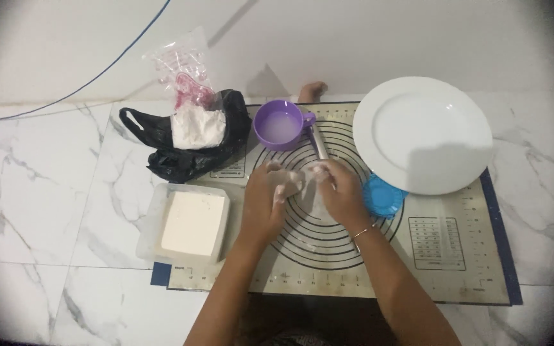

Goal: Kneading a small piece of dough on a silicone mat and adding flour from a plastic bag.

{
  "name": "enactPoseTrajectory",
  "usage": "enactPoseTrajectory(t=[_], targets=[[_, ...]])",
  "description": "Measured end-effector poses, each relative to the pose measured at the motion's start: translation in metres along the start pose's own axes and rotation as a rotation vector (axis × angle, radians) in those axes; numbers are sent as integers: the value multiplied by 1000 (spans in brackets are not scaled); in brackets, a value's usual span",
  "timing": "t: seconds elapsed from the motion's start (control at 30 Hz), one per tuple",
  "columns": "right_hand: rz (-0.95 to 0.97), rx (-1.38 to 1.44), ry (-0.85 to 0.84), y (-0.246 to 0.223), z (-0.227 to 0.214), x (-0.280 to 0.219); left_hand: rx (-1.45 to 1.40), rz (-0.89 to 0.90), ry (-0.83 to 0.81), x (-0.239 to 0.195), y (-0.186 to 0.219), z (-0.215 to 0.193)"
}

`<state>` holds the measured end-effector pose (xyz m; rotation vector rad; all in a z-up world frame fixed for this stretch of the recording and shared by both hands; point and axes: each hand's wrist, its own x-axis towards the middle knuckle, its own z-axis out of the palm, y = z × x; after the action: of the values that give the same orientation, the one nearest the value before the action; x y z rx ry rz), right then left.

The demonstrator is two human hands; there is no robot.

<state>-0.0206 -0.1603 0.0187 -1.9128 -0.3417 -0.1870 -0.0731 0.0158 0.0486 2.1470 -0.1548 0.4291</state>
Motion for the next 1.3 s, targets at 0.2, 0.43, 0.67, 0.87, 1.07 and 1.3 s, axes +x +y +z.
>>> enactPoseTrajectory(t=[0.2, 0.43, 0.67, 0.87, 1.07, 1.3], targets=[[-243, -510, -455, -53, 19, 4, -314, -72, 102, -17, -14, -8], [-236, -1020, -486, -97, 52, 12, -502, -91, 292, -12, -37, 24], [-457, -1240, -457, -56, 73, 23, -492, 120, 479, -14, -69, 34], [-346, -989, -616, -48, 85, 23, -585, 159, 552, -6, -52, 33], [-356, -679, -483, -43, 93, 42, -617, 157, 560, -10, -50, 28], [-516, -602, -426, 20, 112, 55, -584, 86, 533, -14, -52, 22]])
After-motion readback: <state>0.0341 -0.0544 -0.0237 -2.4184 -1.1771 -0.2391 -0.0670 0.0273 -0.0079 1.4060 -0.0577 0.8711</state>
